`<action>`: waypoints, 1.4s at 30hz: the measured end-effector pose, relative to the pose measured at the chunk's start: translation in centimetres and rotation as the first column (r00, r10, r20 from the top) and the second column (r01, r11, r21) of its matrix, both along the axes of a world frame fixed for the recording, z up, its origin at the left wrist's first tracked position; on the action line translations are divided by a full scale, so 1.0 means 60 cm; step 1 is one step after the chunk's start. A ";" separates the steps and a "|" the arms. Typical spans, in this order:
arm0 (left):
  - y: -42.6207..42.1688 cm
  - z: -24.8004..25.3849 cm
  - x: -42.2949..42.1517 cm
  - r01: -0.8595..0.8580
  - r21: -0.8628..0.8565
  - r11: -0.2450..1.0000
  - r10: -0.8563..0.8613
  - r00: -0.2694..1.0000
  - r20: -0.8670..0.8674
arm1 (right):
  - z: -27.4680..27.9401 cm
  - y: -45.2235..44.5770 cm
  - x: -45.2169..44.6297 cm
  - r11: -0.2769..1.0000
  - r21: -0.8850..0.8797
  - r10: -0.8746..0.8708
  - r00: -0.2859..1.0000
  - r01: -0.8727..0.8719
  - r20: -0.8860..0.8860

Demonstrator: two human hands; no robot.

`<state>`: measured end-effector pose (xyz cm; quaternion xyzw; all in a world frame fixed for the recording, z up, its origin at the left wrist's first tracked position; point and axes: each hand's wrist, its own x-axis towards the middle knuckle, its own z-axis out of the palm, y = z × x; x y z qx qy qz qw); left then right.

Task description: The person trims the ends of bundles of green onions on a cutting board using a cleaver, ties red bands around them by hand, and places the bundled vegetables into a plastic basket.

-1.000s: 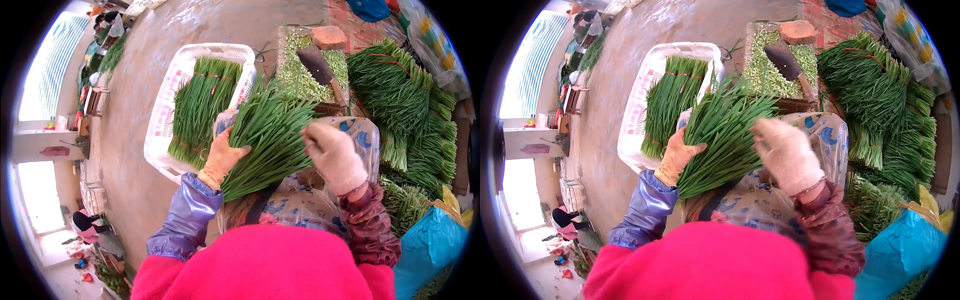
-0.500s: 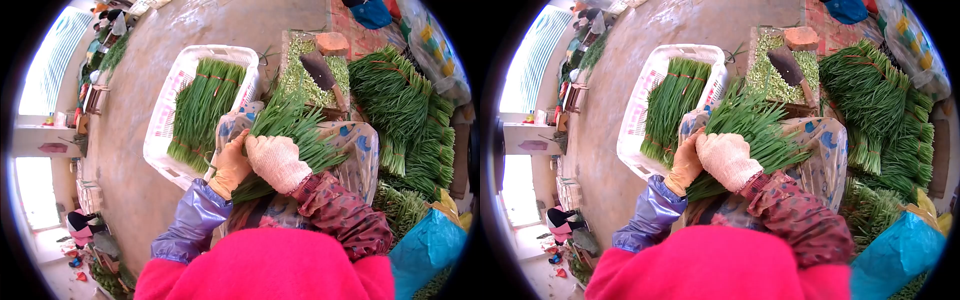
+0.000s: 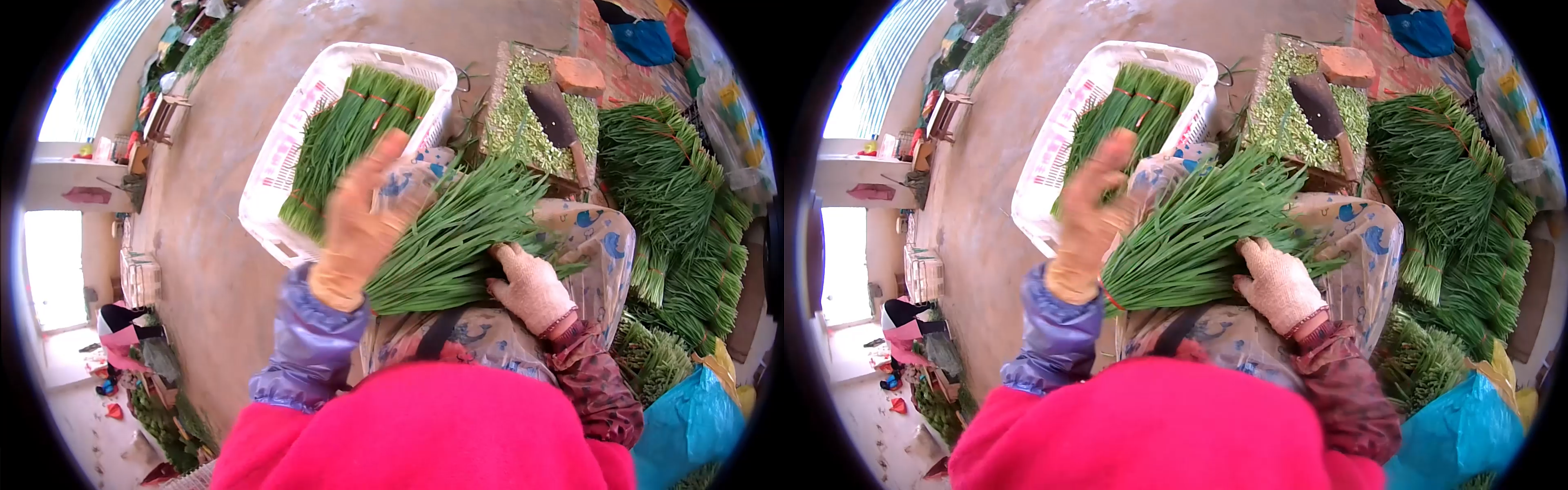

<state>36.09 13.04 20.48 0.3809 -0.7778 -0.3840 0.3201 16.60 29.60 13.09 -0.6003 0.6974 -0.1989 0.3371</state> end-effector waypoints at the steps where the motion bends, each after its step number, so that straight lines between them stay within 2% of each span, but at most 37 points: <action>1: -0.020 0.002 0.016 -0.080 0.020 0.997 0.082 0.981 -0.178 | -0.004 0.006 -0.004 1.000 0.011 0.002 1.000 -0.002 0.000; 2: -0.031 0.031 0.019 -0.179 0.136 0.974 0.200 0.967 -0.158 | -0.008 0.010 -0.007 1.000 -0.012 -0.004 1.000 0.004 0.006; 3: -0.048 0.028 0.037 -0.198 0.124 0.972 0.215 0.967 -0.139 | -0.011 0.010 -0.011 0.999 -0.041 -0.010 1.000 0.011 0.015; 4: -0.059 0.021 0.053 -0.219 0.108 0.970 0.231 0.966 -0.119 | -0.009 0.009 -0.018 0.999 -0.051 -0.017 0.999 0.015 -0.051; 5: -0.057 0.018 0.059 -0.224 0.104 0.969 0.235 0.966 -0.112 | 0.008 0.003 -0.023 0.998 0.037 -0.042 0.984 0.050 -0.175; 7: -0.048 0.016 0.071 -0.316 0.243 0.917 0.296 0.948 0.114 | 0.026 -0.012 -0.034 0.979 0.158 -0.048 0.904 0.126 -0.426; 8: -0.040 0.016 0.077 -0.320 0.242 0.916 0.299 0.947 0.119 | 0.047 -0.012 -0.035 0.987 0.036 -0.130 0.913 0.156 -0.388; 10: -0.019 0.019 0.094 -0.250 0.325 0.912 0.114 0.916 0.385 | 0.096 -0.027 -0.024 0.978 -0.166 -0.150 0.980 0.128 -0.130; 11: -0.022 -0.006 0.125 -0.179 0.389 0.904 0.007 0.915 0.404 | 0.108 -0.040 -0.010 0.968 -0.226 -0.100 0.994 0.105 0.033; 12: -0.020 -0.025 0.158 -0.184 0.384 0.905 0.012 0.913 0.408 | 0.118 -0.056 0.007 0.953 -0.287 -0.040 0.980 0.095 0.192; 13: -0.012 -0.027 0.174 -0.113 0.287 0.951 -0.089 0.790 0.607 | 0.123 -0.075 0.023 0.951 -0.308 0.062 0.981 -0.003 0.182; 14: -0.002 -0.027 0.182 -0.012 0.208 0.978 -0.157 0.611 0.776 | 0.119 -0.094 0.043 0.950 -0.303 0.109 0.987 -0.070 0.116; 15: 0.010 -0.027 0.186 -0.007 0.204 0.979 -0.158 0.608 0.778 | 0.114 -0.117 0.063 0.942 -0.289 0.178 0.984 -0.172 -0.006; 16: 0.023 -0.027 0.187 -0.021 0.295 0.955 -0.214 0.640 0.738 | 0.112 -0.139 0.084 0.943 -0.244 0.211 0.974 -0.225 -0.086; 17: 0.036 -0.031 0.185 -0.018 0.386 0.922 -0.274 0.674 0.686 | 0.112 -0.168 0.108 0.956 -0.085 0.271 0.957 -0.280 -0.103; 18: 0.052 -0.038 0.185 0.022 0.391 0.920 -0.301 0.676 0.673 | 0.122 -0.192 0.130 0.947 0.082 0.320 0.938 -0.311 -0.136; 19: 0.068 -0.047 0.187 0.084 0.248 0.965 -0.242 0.645 0.725 | 0.119 -0.205 0.143 0.915 0.137 0.397 0.908 -0.380 -0.132; 20: 0.080 -0.056 0.185 0.147 0.097 0.984 -0.169 0.627 0.761 | 0.087 -0.212 0.165 0.883 0.106 0.469 0.859 -0.456 -0.206; 22: 0.092 -0.052 0.173 0.072 0.170 0.983 -0.176 0.644 0.745 | 0.067 -0.198 0.187 0.933 -0.032 0.345 0.919 -0.357 -0.193; 23: 0.096 -0.047 0.165 0.006 0.232 0.973 -0.176 0.669 0.722 | 0.065 -0.186 0.184 0.915 -0.112 0.360 0.911 -0.387 -0.202; 24: 0.097 -0.055 0.169 0.018 0.233 0.972 -0.184 0.673 0.716 | 0.064 -0.179 0.182 0.887 -0.195 0.380 0.901 -0.419 -0.209; 25: 0.097 -0.062 0.174 -0.018 0.277 0.961 -0.191 0.683 0.705 | 0.066 -0.175 0.180 0.891 -0.192 0.372 0.904 -0.412 -0.211; 26: 0.095 -0.067 0.179 -0.052 0.321 0.946 -0.198 0.691 0.695 | 0.068 -0.173 0.178 0.891 -0.182 0.395 0.908 -0.415 -0.140; 27: 0.098 -0.074 0.182 -0.039 0.276 0.960 -0.175 0.687 0.705 | 0.071 -0.169 0.176 0.891 -0.172 0.416 0.907 -0.421 -0.067; 28: 0.100 -0.091 0.195 -0.031 0.278 0.960 -0.181 0.688 0.702 | 0.081 -0.162 0.174 0.894 -0.168 0.410 0.910 -0.415 -0.069; 29: 0.101 -0.111 0.206 -0.055 0.409 0.911 -0.194 0.817 0.543 | 0.096 -0.154 0.170 0.962 -0.141 0.269 0.895 -0.233 0.356; 30: 0.104 -0.128 0.218 -0.056 0.474 0.878 -0.189 0.871 0.454 | 0.107 -0.148 0.165 0.997 -0.037 0.076 0.700 -0.071 0.710; 31: 0.106 -0.134 0.220 -0.050 0.539 0.841 -0.176 0.916 0.361 | 0.112 -0.150 0.168 0.996 0.073 -0.085 0.396 0.047 0.914; 32: 0.110 -0.116 0.210 -0.040 0.418 0.907 -0.194 0.843 0.502 | 0.133 -0.149 0.149 0.983 0.036 -0.103 0.383 0.178 0.918; 33: 0.114 -0.098 0.201 -0.011 0.292 0.956 -0.184 0.751 0.634 | 0.145 -0.148 0.120 0.949 -0.077 -0.090 0.499 0.305 0.862; 34: 0.118 -0.090 0.197 0.037 0.165 0.986 -0.150 0.642 0.752 | 0.139 -0.152 0.090 0.863 -0.273 -0.041 0.599 0.424 0.800; 35: 0.125 -0.092 0.198 0.016 0.144 0.989 -0.127 0.573 0.810 | 0.146 -0.152 0.055 0.794 -0.257 -0.165 0.602 0.551 0.781; 36: 0.129 -0.092 0.197 0.012 0.144 0.990 -0.125 0.574 0.809 | 0.142 -0.157 0.018 0.774 -0.112 -0.217 0.428 0.623 0.877; 38: 0.135 -0.092 0.193 0.067 0.029 0.997 -0.063 0.579 0.813 | 0.111 -0.155 -0.075 0.721 -0.253 -0.355 0.658 0.645 0.664; 39: 0.138 -0.093 0.193 0.071 0.033 0.997 -0.068 0.582 0.810 | 0.093 -0.139 -0.108 0.705 -0.360 -0.517 0.790 0.611 0.328; 41: 0.143 -0.095 0.196 0.014 0.066 0.998 -0.061 0.616 0.785 | 0.084 -0.105 -0.144 0.728 -0.349 -0.633 0.774 0.590 -0.009; 42: 0.144 -0.097 0.198 0.014 0.069 0.997 -0.063 0.617 0.785 | 0.085 -0.085 -0.149 0.739 -0.243 -0.641 0.767 0.628 0.033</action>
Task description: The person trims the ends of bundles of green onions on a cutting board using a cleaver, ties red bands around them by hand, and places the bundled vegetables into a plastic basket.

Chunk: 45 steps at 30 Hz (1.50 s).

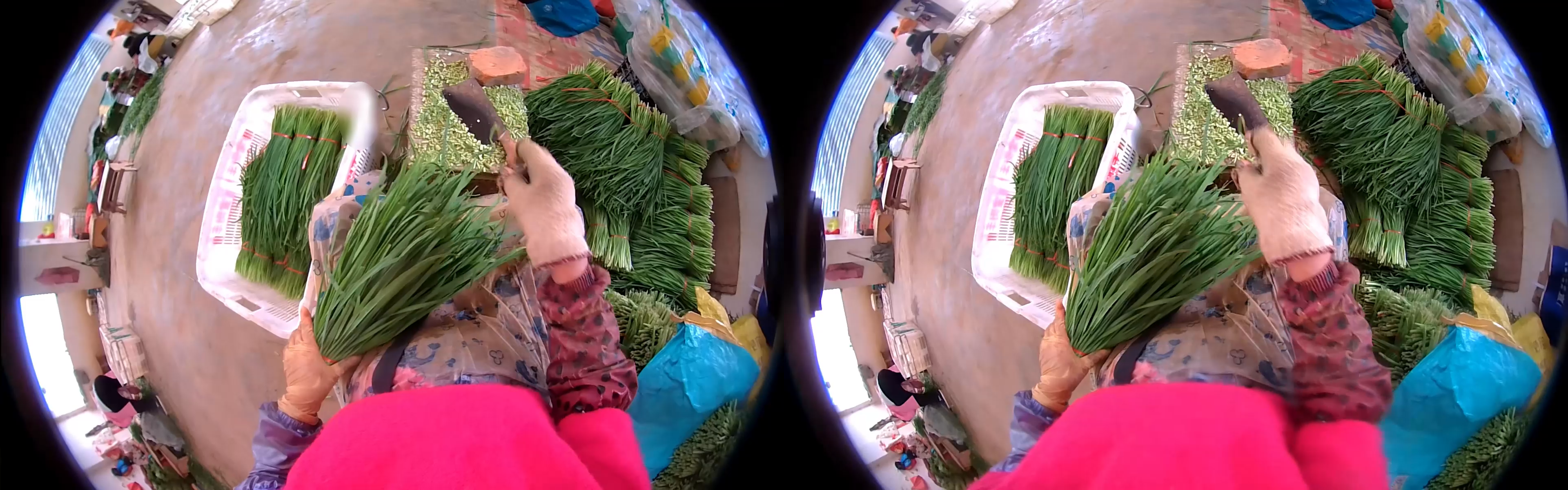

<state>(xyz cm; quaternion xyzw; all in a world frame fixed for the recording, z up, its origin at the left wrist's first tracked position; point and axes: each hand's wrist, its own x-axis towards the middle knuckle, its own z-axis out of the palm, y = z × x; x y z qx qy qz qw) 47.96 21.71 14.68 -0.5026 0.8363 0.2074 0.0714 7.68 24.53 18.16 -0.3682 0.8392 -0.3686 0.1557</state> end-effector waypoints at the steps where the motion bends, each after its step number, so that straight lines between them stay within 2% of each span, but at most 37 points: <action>1: 0.001 -0.002 0.004 0.004 -0.011 1.000 -0.004 1.000 -0.012 | -0.013 0.015 -0.003 0.992 -0.125 0.059 0.971 -0.031 0.230; 2: 0.002 -0.004 0.006 0.008 -0.024 1.000 -0.008 1.000 -0.023 | -0.009 0.026 0.006 0.992 -0.124 0.061 0.970 -0.032 0.234; 4: 0.005 -0.007 0.008 0.018 -0.034 0.999 -0.017 1.000 0.005 | 0.001 0.041 0.028 0.942 -0.236 0.301 0.914 -0.240 0.272; 6: 0.004 -0.009 0.010 0.031 -0.045 0.998 -0.030 0.999 0.032 | 0.005 0.035 0.045 0.908 -0.142 0.392 0.919 -0.395 -0.050; 9: 0.003 -0.008 0.009 0.077 -0.071 0.994 -0.074 0.997 0.037 | -0.038 0.008 0.061 0.793 0.114 0.607 0.760 -0.598 -0.232; 10: 0.004 -0.008 0.008 0.078 -0.082 0.994 -0.075 0.997 0.037 | -0.043 0.007 0.070 0.789 0.051 0.597 0.745 -0.612 -0.297; 12: 0.006 -0.009 0.008 0.076 -0.091 0.993 -0.072 0.997 0.040 | -0.059 0.005 0.080 0.831 -0.271 0.488 0.871 -0.485 -0.061; 13: 0.008 -0.010 0.009 0.079 -0.104 0.992 -0.075 0.997 0.035 | -0.059 0.001 0.086 0.884 -0.379 0.337 0.936 -0.275 0.106; 14: 0.010 -0.011 0.011 0.080 -0.115 0.990 -0.077 0.997 0.030 | -0.056 -0.003 0.091 0.897 -0.440 0.185 0.940 -0.043 0.285; 15: 0.012 -0.011 0.012 0.079 -0.109 0.991 -0.076 0.997 0.033 | -0.047 -0.005 0.075 0.904 -0.401 0.110 0.826 0.148 0.553; 16: 0.010 -0.010 0.011 0.077 -0.105 0.991 -0.075 0.997 0.030 | -0.040 -0.003 0.061 0.876 -0.370 0.034 0.726 0.309 0.687; 18: 0.006 -0.014 0.009 0.078 -0.098 0.992 -0.076 0.997 0.021 | -0.040 0.017 0.029 0.930 -0.336 0.021 0.890 0.150 0.456; 20: 0.005 -0.018 0.012 0.103 -0.131 0.986 -0.105 0.995 -0.003 | -0.025 0.037 0.034 0.941 -0.323 0.048 0.899 0.106 0.435; 21: 0.006 -0.017 0.012 0.099 -0.128 0.987 -0.101 0.995 -0.004 | -0.021 0.043 0.042 0.949 -0.307 0.184 0.912 -0.068 0.367; 22: 0.005 -0.016 0.012 0.092 -0.117 0.989 -0.092 0.996 0.008 | -0.015 0.044 0.049 0.930 -0.281 0.320 0.898 -0.237 0.303; 24: 0.004 -0.015 0.013 0.088 -0.110 0.990 -0.087 0.996 0.021 | -0.004 0.029 0.060 0.860 -0.123 0.483 0.868 -0.495 -0.114; 26: 0.005 -0.017 0.016 0.092 -0.113 0.989 -0.091 0.996 0.011 | -0.026 0.009 0.079 0.802 0.157 0.594 0.796 -0.576 -0.118; 27: 0.006 -0.015 0.015 0.090 -0.119 0.989 -0.089 0.996 0.013 | -0.039 0.007 0.086 0.770 0.106 0.636 0.747 -0.629 -0.194; 28: 0.008 -0.013 0.013 0.079 -0.112 0.991 -0.077 0.997 0.018 | -0.051 0.007 0.094 0.769 0.102 0.638 0.745 -0.631 -0.195; 30: 0.008 -0.013 0.012 0.062 -0.103 0.993 -0.060 0.998 0.024 | -0.065 0.007 0.109 0.896 -0.298 0.345 0.939 -0.330 -0.001; 31: 0.010 -0.017 0.013 0.067 -0.114 0.991 -0.065 0.998 0.021 | -0.065 0.005 0.112 0.911 -0.406 0.218 0.919 -0.071 0.329; 32: 0.012 -0.019 0.014 0.072 -0.123 0.990 -0.071 0.997 0.017 | -0.056 0.004 0.098 0.915 -0.382 0.110 0.833 0.128 0.542; 34: 0.008 -0.017 0.012 0.068 -0.111 0.991 -0.067 0.998 0.011 | -0.050 0.016 0.055 0.906 -0.352 0.042 0.779 0.234 0.626; 35: 0.007 -0.016 0.010 0.060 -0.103 0.993 -0.060 0.998 0.004 | -0.040 0.025 0.048 0.906 -0.352 0.040 0.782 0.234 0.622; 37: 0.006 -0.017 0.009 0.070 -0.110 0.991 -0.071 0.997 -0.002 | -0.022 0.043 0.045 0.952 -0.299 0.199 0.865 -0.060 0.460; 38: 0.005 -0.017 0.010 0.081 -0.122 0.989 -0.082 0.997 -0.003 | -0.019 0.045 0.049 0.953 -0.297 0.198 0.865 -0.059 0.460; 39: 0.005 -0.017 0.010 0.081 -0.122 0.989 -0.082 0.997 -0.002 | -0.016 0.044 0.056 0.940 -0.229 0.313 0.906 -0.253 0.286; 40: 0.005 -0.018 0.010 0.079 -0.116 0.990 -0.080 0.997 -0.003 | -0.014 0.039 0.064 0.897 -0.124 0.437 0.893 -0.423 0.112; 41: 0.005 -0.018 0.010 0.076 -0.112 0.991 -0.077 0.997 -0.002 | -0.018 0.030 0.076 0.900 -0.005 0.435 0.900 -0.435 -0.012; 42: 0.006 -0.017 0.010 0.077 -0.116 0.990 -0.077 0.997 0.001 | -0.033 0.019 0.085 0.869 0.102 0.490 0.871 -0.484 -0.044; 44: 0.008 -0.015 0.007 0.048 -0.097 0.994 -0.046 0.999 0.017 | -0.064 0.012 0.101 0.851 0.043 0.524 0.843 -0.523 -0.125; 45: 0.007 -0.013 0.006 0.049 -0.100 0.994 -0.047 0.999 0.020 | -0.082 0.009 0.108 0.925 -0.189 0.339 0.941 -0.331 0.009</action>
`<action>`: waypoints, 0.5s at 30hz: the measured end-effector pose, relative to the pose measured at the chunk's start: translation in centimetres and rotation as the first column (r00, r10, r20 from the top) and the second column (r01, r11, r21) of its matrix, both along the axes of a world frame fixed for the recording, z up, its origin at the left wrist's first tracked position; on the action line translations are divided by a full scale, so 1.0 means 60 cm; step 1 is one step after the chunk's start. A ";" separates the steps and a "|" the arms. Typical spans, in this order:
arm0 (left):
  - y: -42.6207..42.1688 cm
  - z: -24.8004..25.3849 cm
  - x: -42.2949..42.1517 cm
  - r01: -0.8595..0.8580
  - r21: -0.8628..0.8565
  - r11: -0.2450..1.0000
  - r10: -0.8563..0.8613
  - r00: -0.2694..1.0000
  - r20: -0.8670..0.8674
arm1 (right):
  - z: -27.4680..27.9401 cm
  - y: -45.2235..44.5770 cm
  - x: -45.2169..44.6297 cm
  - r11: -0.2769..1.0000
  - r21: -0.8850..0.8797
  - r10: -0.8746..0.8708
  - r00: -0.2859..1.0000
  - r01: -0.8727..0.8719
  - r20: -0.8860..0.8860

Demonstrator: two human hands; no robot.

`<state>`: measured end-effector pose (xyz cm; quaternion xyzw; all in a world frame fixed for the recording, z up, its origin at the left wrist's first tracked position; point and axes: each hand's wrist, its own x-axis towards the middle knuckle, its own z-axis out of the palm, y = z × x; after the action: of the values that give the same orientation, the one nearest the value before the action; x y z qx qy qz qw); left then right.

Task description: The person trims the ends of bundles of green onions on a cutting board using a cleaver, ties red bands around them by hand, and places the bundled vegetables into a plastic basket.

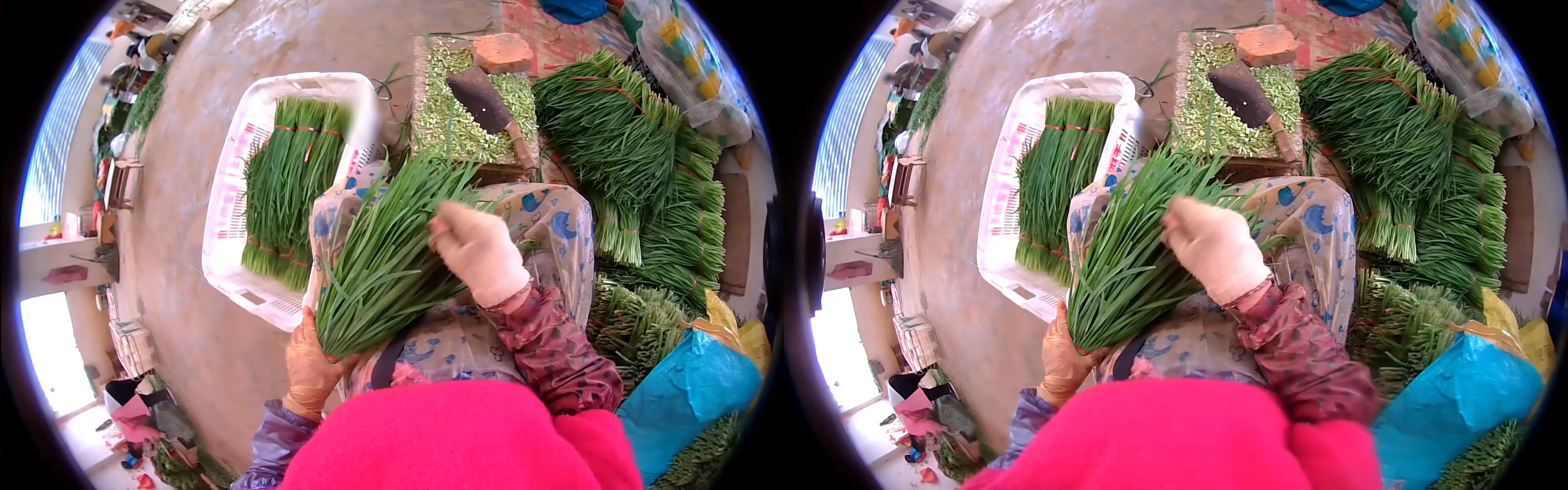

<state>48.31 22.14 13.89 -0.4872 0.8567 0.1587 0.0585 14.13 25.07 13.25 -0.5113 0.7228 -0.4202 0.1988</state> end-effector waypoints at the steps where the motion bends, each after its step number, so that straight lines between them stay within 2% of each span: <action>1: 0.002 0.002 0.000 -0.007 0.013 1.000 0.007 1.000 -0.016 | -0.010 -0.003 0.005 0.971 -0.124 -0.169 0.958 0.202 0.233; 2: 0.007 0.004 0.002 -0.016 0.030 0.999 0.017 0.999 -0.032 | -0.015 -0.009 -0.017 0.950 -0.026 -0.268 0.851 0.313 0.452; 3: 0.009 0.002 0.007 -0.020 0.031 0.999 0.021 0.999 -0.028 | 0.016 -0.007 -0.037 0.922 0.032 -0.325 0.724 0.387 0.609; 5: 0.001 -0.003 0.008 0.098 -0.054 0.994 -0.099 0.995 -0.023 | 0.056 0.020 -0.065 0.944 0.168 -0.313 0.605 0.285 0.732; 6: -0.005 0.001 0.007 0.102 -0.055 0.993 -0.104 0.994 -0.026 | 0.049 0.036 -0.080 0.943 0.325 -0.274 0.710 0.067 0.649; 7: -0.012 0.016 0.000 0.070 0.075 0.995 -0.071 0.997 0.014 | 0.041 0.043 -0.075 0.943 0.324 -0.277 0.712 0.073 0.645; 8: -0.020 0.028 -0.005 0.034 0.202 0.979 -0.046 0.997 0.058 | 0.027 0.052 -0.067 0.897 0.439 -0.171 0.876 -0.050 0.450; 9: -0.028 0.036 -0.005 0.040 0.201 0.979 -0.052 0.997 0.054 | 0.007 0.057 -0.062 0.813 0.567 -0.014 0.970 -0.131 0.244; 10: -0.038 0.043 -0.004 0.084 0.282 0.956 -0.106 0.992 0.063 | -0.027 0.044 -0.056 0.757 0.647 -0.105 0.958 -0.096 0.266; 11: -0.049 0.047 -0.001 0.124 0.360 0.925 -0.159 0.985 0.070 | -0.033 0.026 -0.051 0.791 0.597 -0.151 0.902 -0.135 0.404; 12: -0.061 0.048 0.004 0.185 0.397 0.899 -0.238 0.967 0.089 | -0.075 0.018 -0.041 0.932 0.343 -0.022 0.928 -0.116 0.373; 13: -0.072 0.057 -0.005 0.187 0.389 0.902 -0.241 0.966 0.095 | -0.111 -0.003 -0.026 0.966 0.254 -0.080 0.880 -0.047 0.468; 14: -0.090 0.073 -0.024 0.200 0.503 0.841 -0.272 0.959 0.074 | -0.122 -0.029 -0.011 0.986 0.162 -0.115 0.821 0.028 0.559; 15: -0.111 0.092 -0.044 0.206 0.609 0.766 -0.296 0.954 0.050 | -0.129 -0.042 -0.001 0.985 0.164 -0.165 0.607 0.057 0.777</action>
<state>45.65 15.48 19.39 -0.3347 0.8138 0.3756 0.2908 14.08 22.55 5.50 -0.2156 0.6167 -0.5683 0.5003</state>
